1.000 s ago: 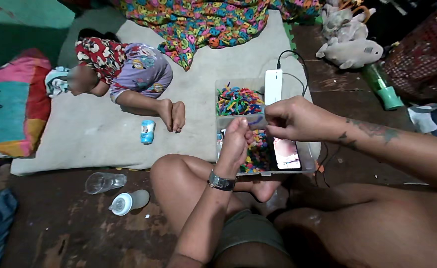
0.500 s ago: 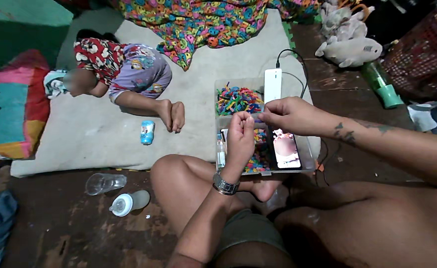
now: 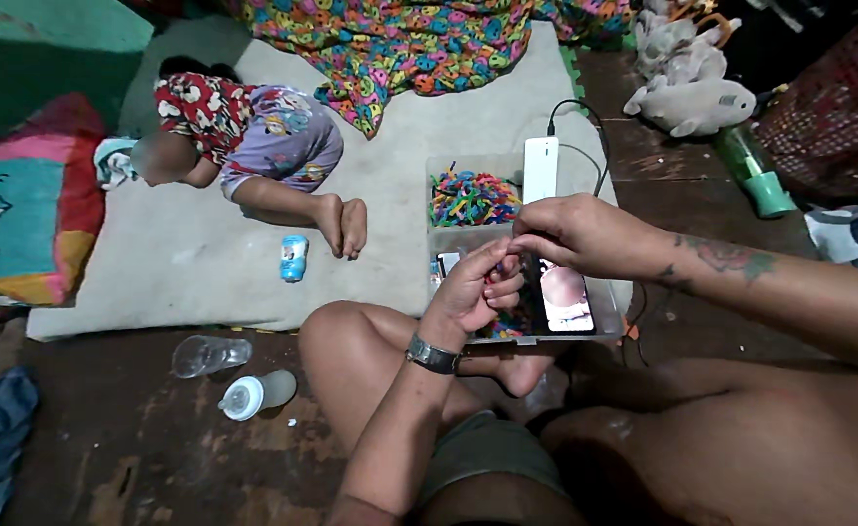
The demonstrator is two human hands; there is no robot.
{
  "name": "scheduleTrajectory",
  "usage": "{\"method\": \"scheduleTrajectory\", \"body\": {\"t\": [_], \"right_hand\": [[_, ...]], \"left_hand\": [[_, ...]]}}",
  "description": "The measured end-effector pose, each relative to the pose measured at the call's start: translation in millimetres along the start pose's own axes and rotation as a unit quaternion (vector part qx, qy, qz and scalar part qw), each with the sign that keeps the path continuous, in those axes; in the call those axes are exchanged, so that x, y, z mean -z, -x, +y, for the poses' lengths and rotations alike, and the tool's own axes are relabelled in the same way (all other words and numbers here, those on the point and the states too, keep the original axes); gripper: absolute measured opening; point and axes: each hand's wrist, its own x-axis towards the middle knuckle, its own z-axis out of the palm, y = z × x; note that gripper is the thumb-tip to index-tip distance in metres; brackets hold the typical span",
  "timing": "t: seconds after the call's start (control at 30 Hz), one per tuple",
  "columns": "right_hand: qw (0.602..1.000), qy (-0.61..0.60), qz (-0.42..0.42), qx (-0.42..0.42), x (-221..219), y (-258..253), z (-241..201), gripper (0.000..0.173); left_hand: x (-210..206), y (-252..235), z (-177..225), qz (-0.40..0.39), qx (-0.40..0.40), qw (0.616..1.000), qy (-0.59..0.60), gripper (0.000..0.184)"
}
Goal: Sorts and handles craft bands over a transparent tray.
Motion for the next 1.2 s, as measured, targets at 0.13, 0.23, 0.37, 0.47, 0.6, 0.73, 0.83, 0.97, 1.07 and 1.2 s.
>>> {"method": "scheduleTrajectory", "body": {"t": [0.13, 0.23, 0.37, 0.47, 0.6, 0.73, 0.83, 0.97, 1.07, 1.2], "right_hand": [[0.999, 0.044, -0.025, 0.000, -0.9, 0.6, -4.4, 0.027], [0.999, 0.034, -0.039, 0.006, 1.0, 1.5, -0.3, 0.024], [0.998, 0.017, -0.057, -0.019, 4.3, 0.5, -3.5, 0.020], [0.997, 0.018, -0.061, -0.047, 5.3, 1.4, -5.4, 0.018], [0.994, 0.020, -0.068, -0.088, 2.4, 2.4, -4.7, 0.016], [0.993, 0.004, -0.065, -0.100, 1.4, 3.7, -2.5, 0.015], [0.993, -0.002, -0.062, -0.098, -0.2, 4.5, 0.1, 0.015], [0.993, -0.002, -0.073, -0.093, -0.4, 4.1, 0.9, 0.013], [0.993, 0.002, -0.079, -0.085, -0.9, 3.9, 1.8, 0.012], [0.980, -0.017, -0.146, -0.137, 14.9, 1.9, 5.9, 0.016]], "left_hand": [[2.2, 1.4, 2.5, 0.034, -0.033, 0.995, -0.092, 0.026], [2.8, 2.2, 4.0, 0.055, -0.049, 0.979, -0.191, 0.029], [-0.7, 2.2, 0.8, 0.083, -0.075, 0.949, -0.294, 0.030], [0.5, -0.1, -1.8, 0.098, -0.109, 0.912, -0.382, 0.028], [1.1, -2.2, -4.4, 0.107, -0.154, 0.867, -0.462, 0.028], [2.0, -2.8, -4.3, 0.121, -0.163, 0.837, -0.508, 0.029], [3.1, -2.6, -3.4, 0.124, -0.161, 0.831, -0.518, 0.030], [3.1, -3.3, -3.5, 0.123, -0.170, 0.822, -0.530, 0.030], [3.1, -3.0, -3.6, 0.135, -0.164, 0.817, -0.536, 0.030], [5.5, 4.3, 5.2, 0.165, -0.161, 0.809, -0.541, 0.029]]}}
